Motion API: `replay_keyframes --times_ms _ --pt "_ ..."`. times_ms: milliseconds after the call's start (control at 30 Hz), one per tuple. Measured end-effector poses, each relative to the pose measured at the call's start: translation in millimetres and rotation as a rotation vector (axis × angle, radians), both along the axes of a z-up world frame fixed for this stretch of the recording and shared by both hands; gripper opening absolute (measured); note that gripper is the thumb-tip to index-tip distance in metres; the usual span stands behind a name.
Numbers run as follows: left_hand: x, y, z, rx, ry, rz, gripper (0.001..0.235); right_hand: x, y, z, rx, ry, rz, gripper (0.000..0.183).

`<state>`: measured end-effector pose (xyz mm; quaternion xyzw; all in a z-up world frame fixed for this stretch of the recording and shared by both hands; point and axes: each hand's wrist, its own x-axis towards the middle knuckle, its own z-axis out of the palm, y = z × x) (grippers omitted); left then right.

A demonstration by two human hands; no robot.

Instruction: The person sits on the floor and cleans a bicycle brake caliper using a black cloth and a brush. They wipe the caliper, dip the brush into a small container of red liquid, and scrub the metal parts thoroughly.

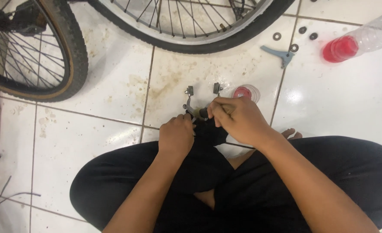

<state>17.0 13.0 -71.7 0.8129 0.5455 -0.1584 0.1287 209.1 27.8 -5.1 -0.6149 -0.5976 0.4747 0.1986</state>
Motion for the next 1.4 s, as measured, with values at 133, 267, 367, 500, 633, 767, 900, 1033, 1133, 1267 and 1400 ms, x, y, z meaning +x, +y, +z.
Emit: replay_keyframes --times_ms 133,267,367,500,633,767,900,1033,1133,1267,1400 --pt "4.2 2.1 16.2 0.001 -0.044 0.044 0.010 13.1 4.7 7.5 -0.017 -0.025 0.003 0.045" --pt "6.7 5.4 22.7 -0.025 -0.035 0.069 0.012 26.5 5.6 7.9 -0.051 -0.011 -0.202 0.041" --pt "7.0 5.5 24.4 -0.077 -0.037 0.088 0.013 22.1 3.2 -6.4 -0.111 0.017 -0.298 0.042" --pt "2.2 6.3 12.5 -0.115 -0.053 0.123 0.019 21.7 4.7 -8.7 -0.202 -0.082 -0.320 0.042" --pt "6.7 9.2 25.7 -0.142 0.004 0.120 0.017 22.0 8.2 7.1 -0.047 -0.210 -0.263 0.045" --pt "3.9 8.9 23.9 -0.135 0.090 0.126 0.017 20.1 7.2 -3.1 -0.091 -0.116 -0.264 0.046" --pt "1.3 8.6 15.7 -0.162 0.158 0.154 0.014 16.0 11.1 -1.0 -0.115 -0.134 -0.178 0.046" --pt "2.5 10.2 16.3 -0.166 0.152 0.175 0.015 22.3 11.3 -0.6 -0.007 -0.231 -0.141 0.048" --pt "2.1 9.9 15.3 -0.173 0.150 0.178 0.016 20.8 11.8 -6.7 0.012 -0.184 -0.144 0.049" --pt "0.5 8.7 10.8 -0.172 0.167 0.169 0.015 20.3 10.6 -4.7 -0.007 -0.221 -0.074 0.047" --pt "-0.6 6.8 10.3 -0.174 0.152 0.176 0.014 18.1 10.5 10.6 0.009 -0.139 -0.166 0.046"
